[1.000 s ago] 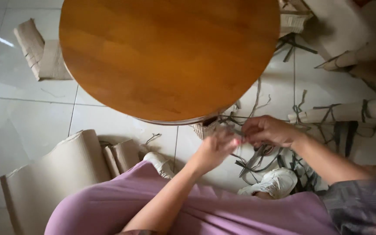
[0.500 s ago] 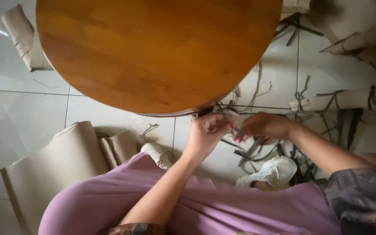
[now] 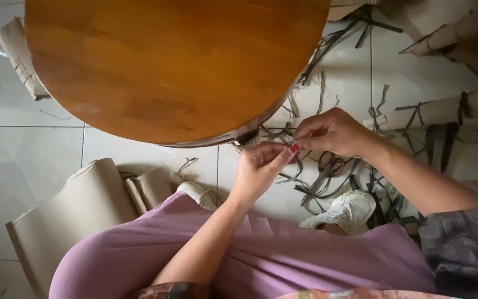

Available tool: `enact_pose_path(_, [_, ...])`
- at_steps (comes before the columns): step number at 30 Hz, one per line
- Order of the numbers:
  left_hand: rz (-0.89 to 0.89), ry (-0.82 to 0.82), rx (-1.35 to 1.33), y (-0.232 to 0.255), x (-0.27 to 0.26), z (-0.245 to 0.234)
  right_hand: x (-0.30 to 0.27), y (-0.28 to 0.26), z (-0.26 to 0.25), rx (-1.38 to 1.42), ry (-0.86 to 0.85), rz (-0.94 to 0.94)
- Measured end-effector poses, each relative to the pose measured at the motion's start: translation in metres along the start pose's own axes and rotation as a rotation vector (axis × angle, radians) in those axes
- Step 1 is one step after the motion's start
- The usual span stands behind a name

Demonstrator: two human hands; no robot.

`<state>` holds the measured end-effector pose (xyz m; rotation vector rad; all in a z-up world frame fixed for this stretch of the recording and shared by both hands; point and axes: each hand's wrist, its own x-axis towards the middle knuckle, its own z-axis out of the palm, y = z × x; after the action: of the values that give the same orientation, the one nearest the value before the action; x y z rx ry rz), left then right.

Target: Wrapping the legs of a wooden stool with fiber strips to finish or protect them

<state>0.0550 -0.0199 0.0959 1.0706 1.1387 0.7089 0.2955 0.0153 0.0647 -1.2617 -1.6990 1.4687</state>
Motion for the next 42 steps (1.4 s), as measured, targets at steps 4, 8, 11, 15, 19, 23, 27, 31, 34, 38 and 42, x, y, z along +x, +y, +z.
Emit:
enact_pose_path(4, [0.047, 0.006, 0.034, -0.008, 0.006, 0.005, -0.006, -0.014, -0.008, -0.074, 0.014, 0.079])
enact_pose_path(8, [0.054, 0.035, -0.030, 0.003, 0.005, 0.006, -0.010, -0.035, -0.023, -0.216, 0.026, 0.257])
enact_pose_path(11, [0.018, 0.026, -0.085, 0.005, 0.007, 0.006, -0.011, -0.027, -0.030, -0.248, 0.049, 0.350])
enact_pose_path(15, [0.055, -0.022, -0.303, -0.006, 0.011, 0.009, -0.004, 0.013, -0.037, -0.327, 0.051, 0.410])
enact_pose_path(19, [0.084, -0.070, -0.330, -0.014, 0.012, 0.004, -0.005, 0.025, -0.041, -0.620, 0.008, 0.514])
enact_pose_path(23, [0.198, -0.026, -0.222, -0.021, 0.014, 0.002, -0.012, 0.150, -0.048, -0.975, -0.015, 0.693])
enact_pose_path(27, [0.304, -0.112, -0.428, -0.017, 0.008, -0.001, -0.038, 0.276, -0.049, -0.549, 0.282, 0.909])
enact_pose_path(31, [0.346, -0.175, -0.591, -0.023, 0.011, 0.002, -0.037, 0.245, -0.037, -1.282, -0.220, 0.642])
enact_pose_path(34, [0.376, -0.222, -0.763, -0.025, 0.008, 0.002, -0.023, 0.266, -0.046, -1.318, -0.096, 0.468])
enact_pose_path(38, [0.387, -0.338, -0.974, -0.001, -0.003, -0.003, -0.010, 0.267, -0.045, -1.486, -0.078, 0.508])
enact_pose_path(42, [0.363, -0.358, -1.028, 0.000, -0.006, -0.011, -0.020, 0.311, -0.025, -1.332, -0.225, 0.792])
